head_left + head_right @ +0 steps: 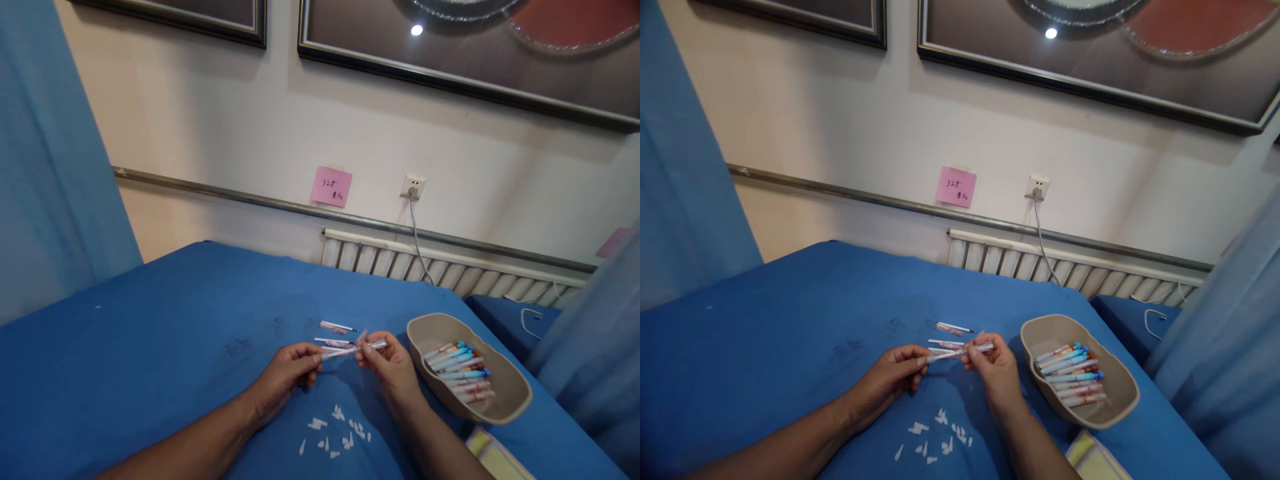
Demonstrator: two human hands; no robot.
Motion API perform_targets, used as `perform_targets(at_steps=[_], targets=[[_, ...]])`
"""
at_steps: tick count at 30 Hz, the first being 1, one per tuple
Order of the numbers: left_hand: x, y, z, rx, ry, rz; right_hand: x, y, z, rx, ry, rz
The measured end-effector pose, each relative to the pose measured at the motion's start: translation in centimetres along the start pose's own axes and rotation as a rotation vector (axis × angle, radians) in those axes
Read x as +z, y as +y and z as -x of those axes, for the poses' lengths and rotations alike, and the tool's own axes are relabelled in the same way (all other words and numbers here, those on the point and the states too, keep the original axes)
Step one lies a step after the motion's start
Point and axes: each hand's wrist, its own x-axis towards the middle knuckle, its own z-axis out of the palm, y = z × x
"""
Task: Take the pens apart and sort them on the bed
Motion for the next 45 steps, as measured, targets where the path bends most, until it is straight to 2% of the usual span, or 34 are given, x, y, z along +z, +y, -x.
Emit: perform_targets(at_steps=[7,11,13,17,22,28,31,34,37,41,45], targets=[[0.1,-0.1,0.1,0.019,0.048,-0.061,0.3,1.4,0.9,-0.038,-0.108,0.436],[0.1,-0.2,0.1,0.05,0.049,-0.087,-0.1,1.3,1.2,-0.172,-0.194,0.782],[0.1,-0.2,0.2,0.059,0.045,-0.118,-0.2,1.1,1.4,-0.251,-0.259,0.87],[0.2,0.1,0.4,0.067,0.023,-0.175,-0.1,0.7,1.8,-0.312,-0.298,0.91],[0.0,0.0,0.4,0.077,0.017,-0.176,-0.1,0.7,1.7,-0.278,-0.294,0.93],[0.1,0.1,0.4,0.162,-0.057,-0.103,-0.1,0.7,1.7,-0.272,-0.315,0.95],[0.2,0.0,0.2,0.084,0.01,-0.053,0.0,0.6,1.8,-0.291,-0.298,0.97],[0.0,-0.5,-0.2,-0.007,0.066,-0.167,0.0,0.6,1.9,-0.325,-0.304,0.995],[-0.2,-0.7,-0.2,0.036,0.042,-0.234,-0.2,0.6,1.8,-0.351,-0.328,1.004],[-0.2,-0.3,0.0,0.115,-0.032,-0.091,-0.3,0.9,1.6,-0.344,-0.31,0.998],[0.2,-0.2,0.0,0.006,-0.003,-0.093,-0.3,0.9,1.6,-0.379,-0.32,0.988]])
